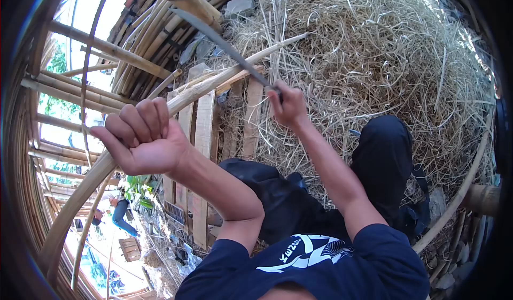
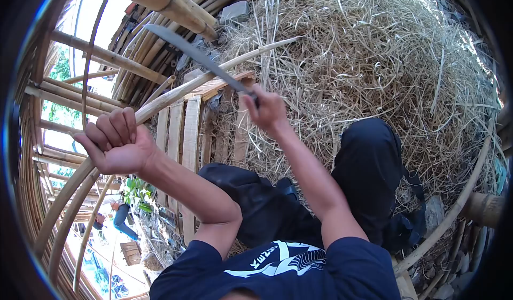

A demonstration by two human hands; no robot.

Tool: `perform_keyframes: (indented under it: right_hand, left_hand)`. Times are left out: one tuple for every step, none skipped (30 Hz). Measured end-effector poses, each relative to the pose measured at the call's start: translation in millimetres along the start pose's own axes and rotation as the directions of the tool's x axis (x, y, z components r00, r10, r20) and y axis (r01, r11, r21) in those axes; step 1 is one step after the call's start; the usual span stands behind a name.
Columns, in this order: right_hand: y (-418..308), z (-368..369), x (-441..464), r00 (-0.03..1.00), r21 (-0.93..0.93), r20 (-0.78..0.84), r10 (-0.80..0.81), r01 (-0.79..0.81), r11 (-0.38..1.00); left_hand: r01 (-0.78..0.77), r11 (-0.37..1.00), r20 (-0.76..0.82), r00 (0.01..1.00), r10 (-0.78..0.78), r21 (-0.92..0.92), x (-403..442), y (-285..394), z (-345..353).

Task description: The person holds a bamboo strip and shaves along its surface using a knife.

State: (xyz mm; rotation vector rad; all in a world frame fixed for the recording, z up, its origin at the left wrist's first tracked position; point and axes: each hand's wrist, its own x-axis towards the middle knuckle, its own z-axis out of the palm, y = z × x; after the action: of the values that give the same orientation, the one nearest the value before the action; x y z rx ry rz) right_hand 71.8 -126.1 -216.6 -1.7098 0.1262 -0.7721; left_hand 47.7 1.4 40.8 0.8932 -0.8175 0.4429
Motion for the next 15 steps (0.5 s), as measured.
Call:
perform_keyframes:
  right_hand:
    - [11.9,-1.6,2.5,1.0,0.017,-0.014,0.006,-0.006,1.0]
    - [23.9,-4.3,6.2,0.982,-0.092,-0.041,0.185,-0.188,0.978]
    - [33.4,-8.0,7.1,0.984,-0.088,-0.045,0.173,-0.177,0.98]
    - [43.1,-12.3,8.9,0.953,-0.143,-0.113,0.282,-0.296,0.944]
    - [37.9,-15.6,14.9,0.905,-0.185,-0.188,0.382,-0.415,0.891]
    - [31.3,-15.5,16.7,0.891,-0.123,-0.123,0.438,-0.451,0.884]
    - [24.9,-12.4,13.7,0.892,-0.123,-0.126,0.435,-0.449,0.885]
    - [10.3,-8.1,6.7,0.911,-0.085,-0.039,0.411,-0.413,0.907]
    - [-0.8,-5.0,5.7,0.926,-0.041,0.039,0.376,-0.375,0.926]
    - [-9.0,-3.5,7.0,0.925,-0.046,0.035,0.379,-0.377,0.925]
    - [-16.4,-0.9,3.9,0.981,-0.053,0.038,0.191,-0.189,0.981]
    - [-19.7,1.6,0.4,0.999,-0.055,0.045,-0.007,0.009,0.998]
    - [-11.2,3.4,-0.1,0.999,-0.051,0.049,-0.004,0.007,0.999]
    - [6.9,4.4,3.2,0.998,-0.035,0.019,-0.068,0.069,0.997]
    - [24.4,3.8,5.9,0.991,-0.021,-0.011,-0.13,0.13,0.991]
  left_hand:
    - [0.002,1.0,0.028,1.0,-0.002,-0.005,-2.0,1.7,1.9]
    - [-0.005,1.0,0.018,1.0,0.005,0.021,-2.6,3.2,2.6]
    - [-0.016,1.0,0.024,1.0,0.016,0.017,-4.1,1.0,1.2]
    - [-0.023,1.0,0.011,1.0,0.023,0.02,-6.4,-4.1,-1.8]
    - [-0.03,0.999,0.002,1.0,0.03,0.022,-4.9,-7.2,-0.6]
    - [-0.022,0.997,-0.079,0.997,0.027,0.074,-2.0,-0.9,3.5]
    - [-0.024,0.997,-0.077,0.997,0.03,0.07,0.8,-3.5,1.4]
    - [-0.034,0.995,-0.08,0.996,0.041,0.097,0.9,-5.5,-4.5]
    - [-0.047,0.992,-0.078,0.995,0.056,0.117,3.0,-7.9,-7.7]
    - [-0.007,0.997,-0.141,0.99,0.018,0.078,4.3,-5.9,-8.8]
    - [0.003,0.997,-0.148,0.989,0.009,0.081,3.6,-6.0,-7.7]
    - [0.004,0.997,-0.144,0.99,0.007,0.078,3.6,-5.8,-6.8]
    - [-0.001,0.997,-0.137,0.991,0.011,0.076,4.0,-5.0,-6.7]
    - [-0.009,0.996,-0.095,0.995,0.018,0.09,1.7,-5.1,-4.6]
    - [-0.013,0.995,-0.097,0.995,0.023,0.097,1.7,-4.6,-6.1]
